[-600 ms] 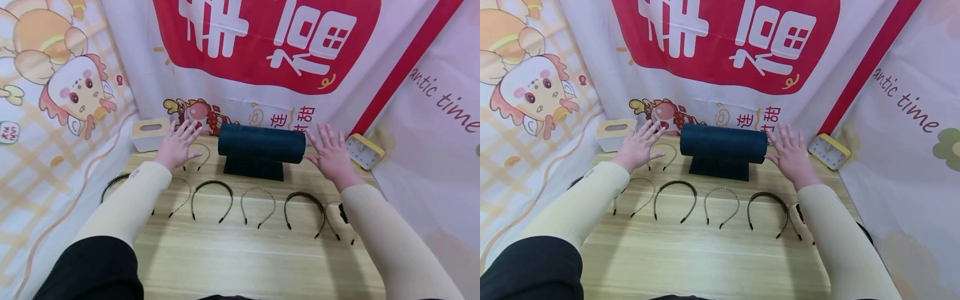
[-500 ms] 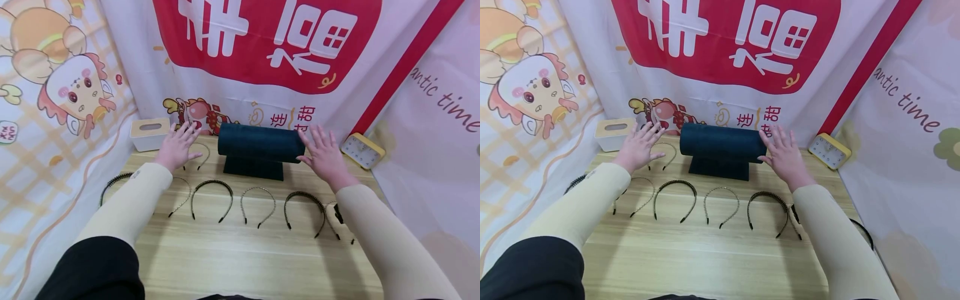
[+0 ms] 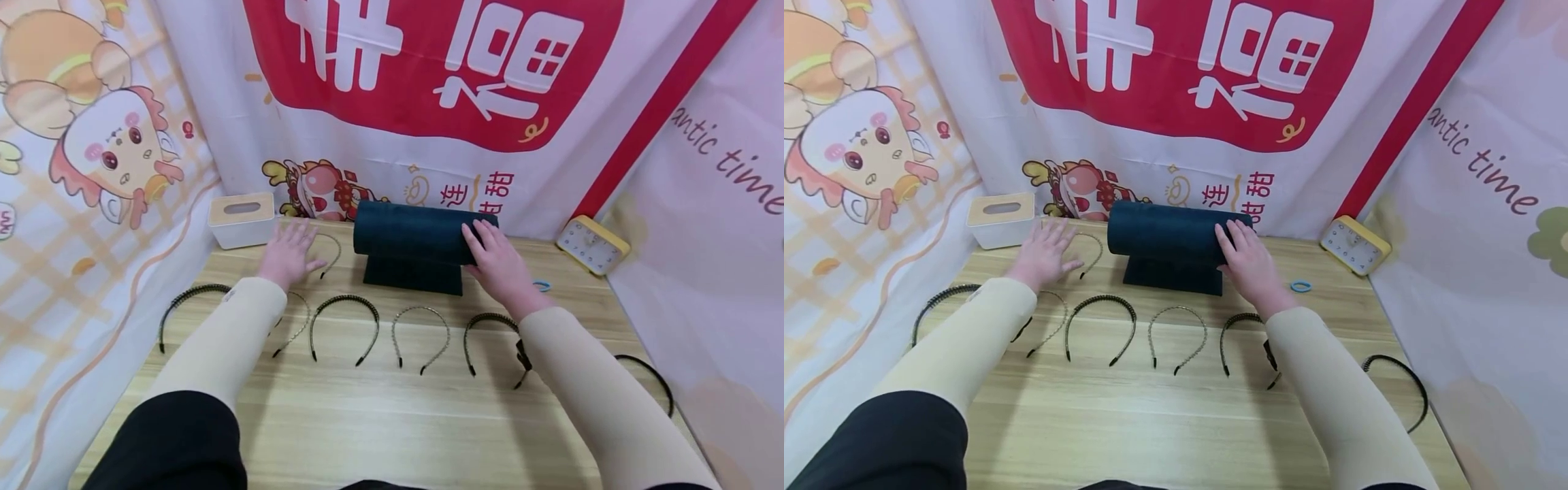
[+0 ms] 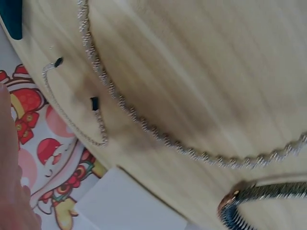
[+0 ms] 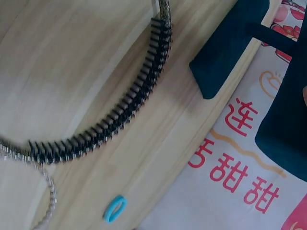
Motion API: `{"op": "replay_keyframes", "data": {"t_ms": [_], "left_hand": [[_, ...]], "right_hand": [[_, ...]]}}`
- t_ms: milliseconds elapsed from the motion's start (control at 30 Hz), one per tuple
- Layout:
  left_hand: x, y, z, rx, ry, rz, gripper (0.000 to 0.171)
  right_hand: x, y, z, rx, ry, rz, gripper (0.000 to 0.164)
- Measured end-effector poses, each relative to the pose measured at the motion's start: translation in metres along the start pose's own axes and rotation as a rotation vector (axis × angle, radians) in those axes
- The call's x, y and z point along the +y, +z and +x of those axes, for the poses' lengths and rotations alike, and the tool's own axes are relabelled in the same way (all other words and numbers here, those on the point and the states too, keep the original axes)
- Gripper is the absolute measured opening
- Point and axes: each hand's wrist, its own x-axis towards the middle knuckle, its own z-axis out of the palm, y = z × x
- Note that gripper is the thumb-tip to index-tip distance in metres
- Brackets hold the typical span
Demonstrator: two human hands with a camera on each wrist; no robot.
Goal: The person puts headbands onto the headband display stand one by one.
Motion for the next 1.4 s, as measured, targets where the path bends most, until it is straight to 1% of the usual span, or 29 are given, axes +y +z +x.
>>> {"op": "replay_keyframes", "data": {"t_ms": [67,100,167,233,300,433,500,567,633,700,733,867,933,1000,1067,1167,1400], "left_hand": [[-0.001,0.004,-0.002,-0.017,-0.031,-0.049,0.088],[-0.002,0.006,-0.003,-0.032,-0.053,-0.080,0.087],[-0.002,0.009,-0.004,-0.056,-0.096,-0.149,0.086],[-0.003,0.011,-0.006,-0.077,-0.137,-0.205,0.082],[-0.003,0.014,-0.006,-0.104,-0.173,-0.254,0.074],[-0.003,0.019,-0.005,-0.179,-0.214,-0.334,0.052],[-0.003,0.022,-0.003,-0.212,-0.234,-0.366,0.046],[-0.003,0.025,0.000,-0.229,-0.260,-0.391,0.042],[-0.002,0.028,0.003,-0.221,-0.289,-0.423,0.037],[-0.001,0.030,0.006,-0.193,-0.327,-0.459,0.034],[0.000,0.031,0.008,-0.174,-0.356,-0.494,0.034],[0.002,0.032,0.011,-0.096,-0.480,-0.603,0.045],[0.001,0.035,0.012,-0.078,-0.538,-0.638,0.048],[-0.002,0.039,0.013,-0.076,-0.570,-0.640,0.045],[-0.005,0.041,0.015,-0.077,-0.587,-0.649,0.041],[-0.007,0.041,0.017,-0.077,-0.583,-0.658,0.039],[-0.006,0.038,0.020,-0.109,-0.598,-0.695,0.038]], "right_hand": [[-0.003,0.004,0.000,0.040,-0.003,-0.017,0.079],[-0.004,0.005,0.000,0.046,0.003,-0.027,0.077],[-0.008,0.008,0.001,0.044,0.022,-0.042,0.075],[-0.011,0.010,0.001,0.025,0.056,-0.054,0.075],[-0.015,0.010,0.002,-0.002,0.095,-0.065,0.075],[-0.019,0.011,0.004,-0.027,0.152,-0.077,0.075],[-0.020,0.012,0.005,-0.026,0.165,-0.078,0.075],[-0.021,0.013,0.005,-0.029,0.174,-0.077,0.074],[-0.021,0.014,0.005,-0.039,0.184,-0.081,0.075],[-0.021,0.014,0.006,-0.047,0.194,-0.087,0.075],[-0.021,0.014,0.006,-0.054,0.202,-0.090,0.075],[-0.024,0.011,0.008,-0.095,0.233,-0.100,0.075],[-0.025,0.009,0.009,-0.128,0.249,-0.099,0.076],[-0.026,0.009,0.011,-0.150,0.260,-0.097,0.077],[-0.026,0.009,0.011,-0.158,0.265,-0.094,0.077],[-0.025,0.010,0.011,-0.150,0.270,-0.095,0.077],[-0.023,0.012,0.009,-0.154,0.276,-0.100,0.076]]}}
